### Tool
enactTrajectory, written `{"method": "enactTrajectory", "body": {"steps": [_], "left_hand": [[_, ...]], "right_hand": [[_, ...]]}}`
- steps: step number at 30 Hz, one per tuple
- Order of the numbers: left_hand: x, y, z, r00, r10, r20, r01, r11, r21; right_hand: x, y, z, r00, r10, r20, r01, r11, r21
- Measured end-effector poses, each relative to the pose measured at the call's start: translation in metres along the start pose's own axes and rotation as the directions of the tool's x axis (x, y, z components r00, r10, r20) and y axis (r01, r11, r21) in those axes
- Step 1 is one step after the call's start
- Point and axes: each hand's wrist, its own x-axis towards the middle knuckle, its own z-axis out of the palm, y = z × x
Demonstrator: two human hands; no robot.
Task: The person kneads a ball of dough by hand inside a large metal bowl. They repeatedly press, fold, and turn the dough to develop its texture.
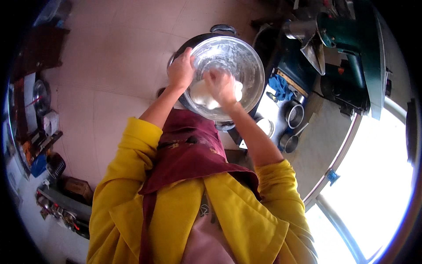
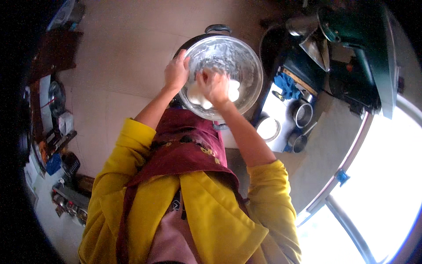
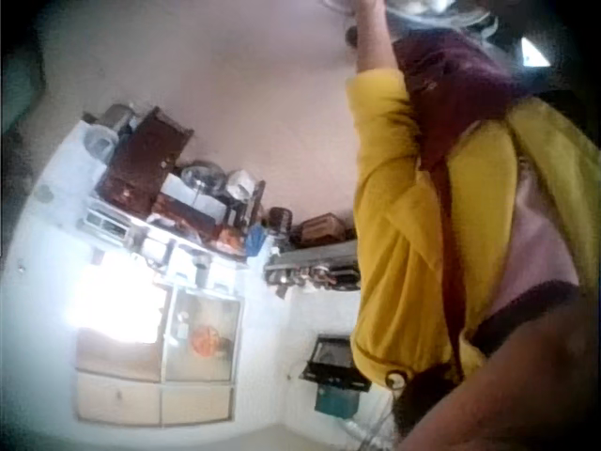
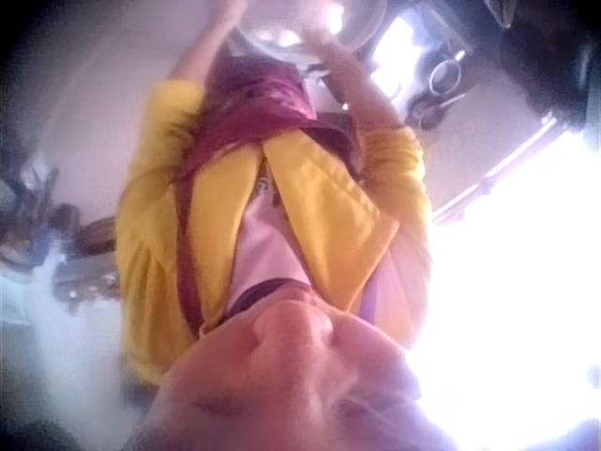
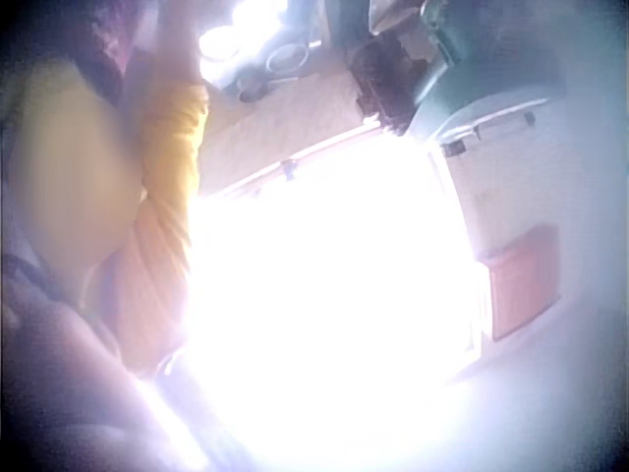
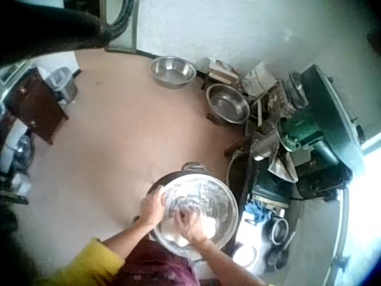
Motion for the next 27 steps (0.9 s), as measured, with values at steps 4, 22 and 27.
{"method": "enactTrajectory", "body": {"steps": [4, 22, 27], "left_hand": [[-0.005, 0.005, 0.000, 0.999, 0.010, -0.045, -0.011, 1.000, -0.024], [-0.002, 0.006, -0.001, 0.999, -0.040, -0.013, 0.039, 0.995, -0.094], [0.000, 0.015, -0.008, 0.996, -0.078, -0.031, 0.075, 0.994, -0.075]], "right_hand": [[-0.050, -0.022, -0.002, 0.901, -0.284, -0.328, 0.239, 0.956, -0.172], [0.064, 0.014, 0.028, 0.847, -0.456, -0.273, 0.470, 0.883, -0.016], [0.088, 0.021, 0.033, 0.835, -0.471, -0.286, 0.501, 0.865, 0.039]]}}
